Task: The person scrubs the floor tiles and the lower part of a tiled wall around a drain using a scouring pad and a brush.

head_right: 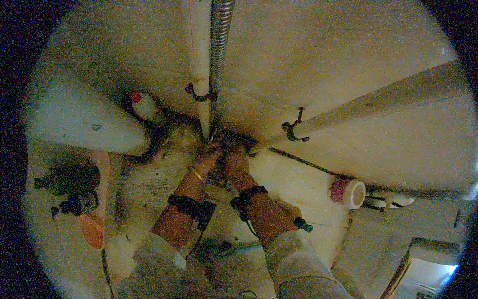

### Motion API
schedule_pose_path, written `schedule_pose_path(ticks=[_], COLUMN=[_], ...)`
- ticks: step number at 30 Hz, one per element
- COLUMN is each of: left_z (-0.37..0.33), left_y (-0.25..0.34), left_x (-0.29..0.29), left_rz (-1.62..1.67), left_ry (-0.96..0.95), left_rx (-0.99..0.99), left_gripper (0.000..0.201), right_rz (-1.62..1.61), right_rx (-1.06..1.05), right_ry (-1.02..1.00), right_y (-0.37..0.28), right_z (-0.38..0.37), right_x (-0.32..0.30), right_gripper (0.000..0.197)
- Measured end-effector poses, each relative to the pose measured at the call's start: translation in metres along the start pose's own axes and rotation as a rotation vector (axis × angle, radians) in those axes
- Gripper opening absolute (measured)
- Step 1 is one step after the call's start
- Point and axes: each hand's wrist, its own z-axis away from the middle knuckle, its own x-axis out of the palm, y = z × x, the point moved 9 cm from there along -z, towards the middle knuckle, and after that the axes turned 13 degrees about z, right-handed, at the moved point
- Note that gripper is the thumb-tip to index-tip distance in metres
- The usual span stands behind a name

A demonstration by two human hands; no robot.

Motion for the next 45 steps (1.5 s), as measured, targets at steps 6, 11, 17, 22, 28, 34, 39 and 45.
schedule_pose_path(ticks=[6, 11, 17, 22, 28, 34, 39, 45], left_z=[0.013, 0.014, 0.000, -0.018, -0.017, -0.053, -0.005, 0.002], left_y=[0.018, 0.020, 0.009, 0.009, 0.044, -0.020, 0.037, 0.044], left_x=[-0.006, 0.013, 0.024, 0.047, 0.095, 0.066, 0.078, 0.057], left_rz=[-0.262, -0.165, 0.043, 0.127, -0.439, -0.970, -0.741, -0.873], left_ry=[-0.065, -0.125, -0.044, 0.081, 0.017, -0.216, -0.117, -0.081], left_rx=[0.060, -0.002, -0.148, 0.172, 0.299, 0.113, -0.027, -0.071], left_gripper=[0.038, 0.043, 0.045, 0.041, 0.035, 0.031, 0.035, 0.037], right_rz=[-0.541, -0.461, -0.705, -0.665, -0.677, -0.497, -0.542, -0.776], right_rx=[0.164, 0.542, 0.785, 0.617, 0.701, 0.754, 0.862, 0.705], right_ry=[-0.148, -0.024, 0.072, 0.095, 0.130, 0.023, -0.063, 0.038], right_y=[-0.005, 0.078, 0.152, 0.135, 0.165, 0.098, 0.189, 0.162], right_z=[0.027, 0.070, 0.063, 0.025, 0.048, 0.042, 0.062, 0.055], right_x=[-0.049, -0.054, -0.024, 0.033, 0.062, 0.014, 0.080, 0.075], right_gripper=[0.032, 0.022, 0.023, 0.017, 0.027, 0.033, 0.032, 0.024])
